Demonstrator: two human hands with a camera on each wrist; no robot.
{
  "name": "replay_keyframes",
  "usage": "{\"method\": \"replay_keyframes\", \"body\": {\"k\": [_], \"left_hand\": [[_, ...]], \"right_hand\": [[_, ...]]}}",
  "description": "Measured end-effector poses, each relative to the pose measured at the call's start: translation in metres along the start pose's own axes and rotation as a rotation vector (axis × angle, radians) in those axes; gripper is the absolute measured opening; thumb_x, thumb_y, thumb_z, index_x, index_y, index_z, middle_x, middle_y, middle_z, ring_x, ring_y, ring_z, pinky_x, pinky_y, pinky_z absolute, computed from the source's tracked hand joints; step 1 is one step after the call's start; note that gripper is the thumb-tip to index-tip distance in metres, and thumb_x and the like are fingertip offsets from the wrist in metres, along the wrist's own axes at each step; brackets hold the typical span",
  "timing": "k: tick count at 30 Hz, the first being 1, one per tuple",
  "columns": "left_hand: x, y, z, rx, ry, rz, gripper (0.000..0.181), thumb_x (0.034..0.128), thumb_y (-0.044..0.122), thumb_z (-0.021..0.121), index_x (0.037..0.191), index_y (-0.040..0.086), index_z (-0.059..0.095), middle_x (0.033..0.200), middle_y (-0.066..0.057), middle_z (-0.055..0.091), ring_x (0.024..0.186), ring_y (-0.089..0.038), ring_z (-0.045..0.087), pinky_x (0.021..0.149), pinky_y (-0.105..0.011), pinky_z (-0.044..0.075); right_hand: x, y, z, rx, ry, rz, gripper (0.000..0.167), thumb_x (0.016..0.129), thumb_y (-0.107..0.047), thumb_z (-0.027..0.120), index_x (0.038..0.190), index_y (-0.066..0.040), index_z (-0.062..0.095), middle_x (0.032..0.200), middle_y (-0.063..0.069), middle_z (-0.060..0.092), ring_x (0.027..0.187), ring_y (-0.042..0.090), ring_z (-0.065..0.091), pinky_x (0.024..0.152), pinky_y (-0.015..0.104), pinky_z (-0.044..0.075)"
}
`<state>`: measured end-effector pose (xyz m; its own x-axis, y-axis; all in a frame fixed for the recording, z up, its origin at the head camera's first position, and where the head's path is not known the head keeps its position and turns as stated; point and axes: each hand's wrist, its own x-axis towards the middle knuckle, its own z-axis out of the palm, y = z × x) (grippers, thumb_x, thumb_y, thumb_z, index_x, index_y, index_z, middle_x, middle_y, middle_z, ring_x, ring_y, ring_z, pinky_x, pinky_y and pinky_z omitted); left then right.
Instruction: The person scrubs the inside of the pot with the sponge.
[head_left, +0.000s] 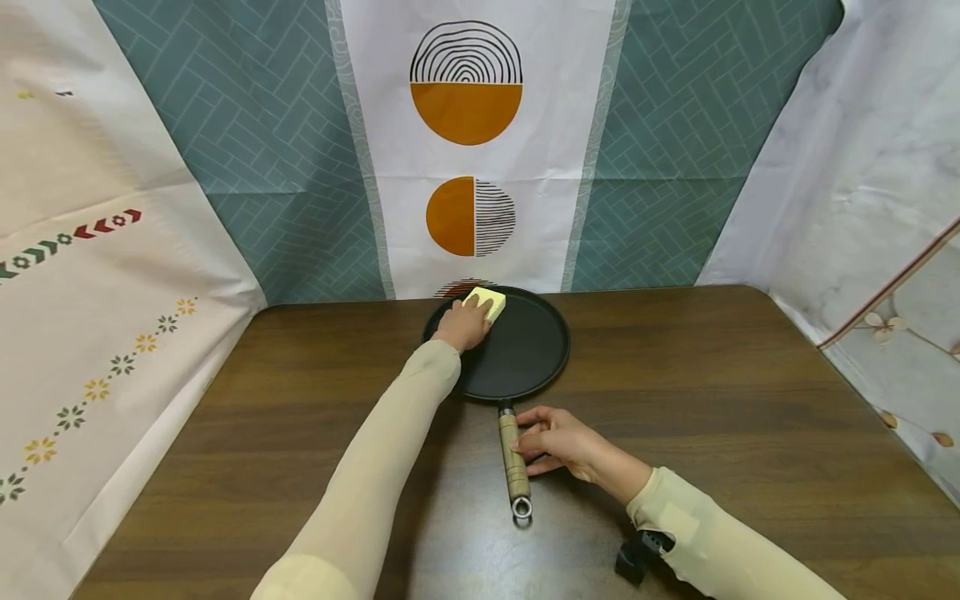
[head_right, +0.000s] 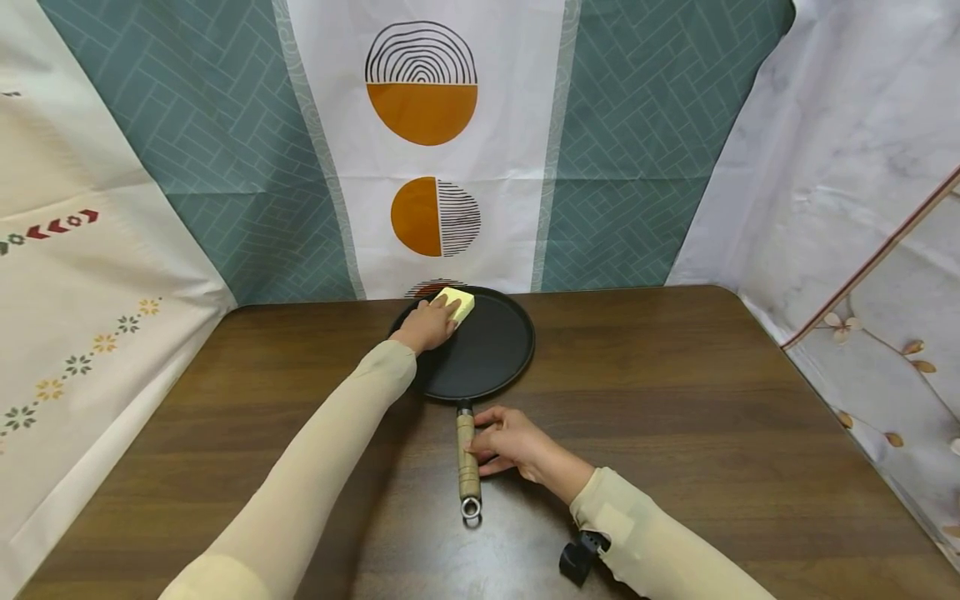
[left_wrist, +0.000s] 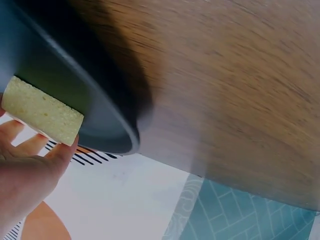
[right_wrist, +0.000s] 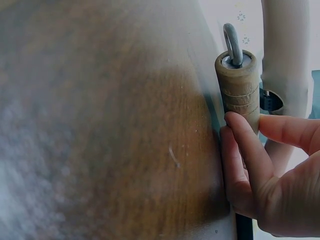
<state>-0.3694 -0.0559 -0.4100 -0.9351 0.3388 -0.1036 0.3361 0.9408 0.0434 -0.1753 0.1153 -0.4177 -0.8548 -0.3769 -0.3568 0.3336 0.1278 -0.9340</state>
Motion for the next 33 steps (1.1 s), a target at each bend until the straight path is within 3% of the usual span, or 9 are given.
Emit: {"method": "replay_keyframes", "body": {"k": [12,18,22,24,28,33], "left_hand": [[-0.002,-0.025,0.004,-0.01,-0.009,0.051,0.053,0.1046,0.033,0.037,0.154,0.023,0.024,0.158,-0.009,0.022,0.13,-0.038,0.036,0.103,-0.049,0.036],[0.011,-0.051,0.022,-0.044,0.037,0.133,0.054,0.1021,0.037,0.042,0.153,0.026,0.028,0.156,-0.009,0.028,0.121,-0.035,0.042,0.097,-0.048,0.04],[0.011,-0.061,0.025,-0.071,0.036,0.164,0.054,0.1017,0.035,0.044,0.153,0.025,0.03,0.156,-0.01,0.028,0.123,-0.038,0.042,0.099,-0.05,0.038],[0.002,-0.059,0.018,-0.094,0.009,0.163,0.054,0.1022,0.032,0.044,0.153,0.022,0.029,0.157,-0.011,0.025,0.128,-0.041,0.038,0.104,-0.051,0.034],[-0.012,-0.056,0.012,-0.071,0.024,0.181,0.053,0.1032,0.032,0.042,0.153,0.02,0.028,0.157,-0.012,0.025,0.13,-0.041,0.037,0.106,-0.05,0.032],[-0.019,-0.055,0.009,-0.078,0.031,0.194,0.053,0.103,0.032,0.043,0.153,0.019,0.029,0.157,-0.012,0.025,0.127,-0.04,0.039,0.105,-0.049,0.033]], "right_hand": [[0.0,0.001,0.0,-0.002,0.004,-0.003,0.054,0.086,-0.001,0.065,0.131,0.013,0.039,0.098,0.015,0.058,0.078,0.02,0.058,0.067,0.034,0.057],[0.0,0.001,0.0,-0.004,0.007,-0.006,0.054,0.086,-0.001,0.065,0.131,0.013,0.039,0.099,0.015,0.058,0.078,0.021,0.058,0.067,0.035,0.057],[-0.001,0.001,0.0,-0.004,0.009,-0.009,0.054,0.086,-0.001,0.065,0.131,0.013,0.04,0.099,0.015,0.059,0.078,0.021,0.058,0.068,0.035,0.057],[-0.001,0.001,0.0,-0.004,0.011,-0.008,0.053,0.086,-0.001,0.065,0.131,0.013,0.04,0.099,0.015,0.059,0.078,0.021,0.058,0.068,0.035,0.057],[-0.001,0.0,0.0,0.001,0.013,-0.006,0.053,0.085,-0.001,0.065,0.13,0.013,0.04,0.098,0.015,0.058,0.078,0.021,0.058,0.067,0.035,0.057],[-0.001,0.0,0.0,0.005,0.016,-0.003,0.053,0.085,0.0,0.065,0.13,0.013,0.04,0.098,0.015,0.058,0.078,0.02,0.058,0.067,0.034,0.057]]}}
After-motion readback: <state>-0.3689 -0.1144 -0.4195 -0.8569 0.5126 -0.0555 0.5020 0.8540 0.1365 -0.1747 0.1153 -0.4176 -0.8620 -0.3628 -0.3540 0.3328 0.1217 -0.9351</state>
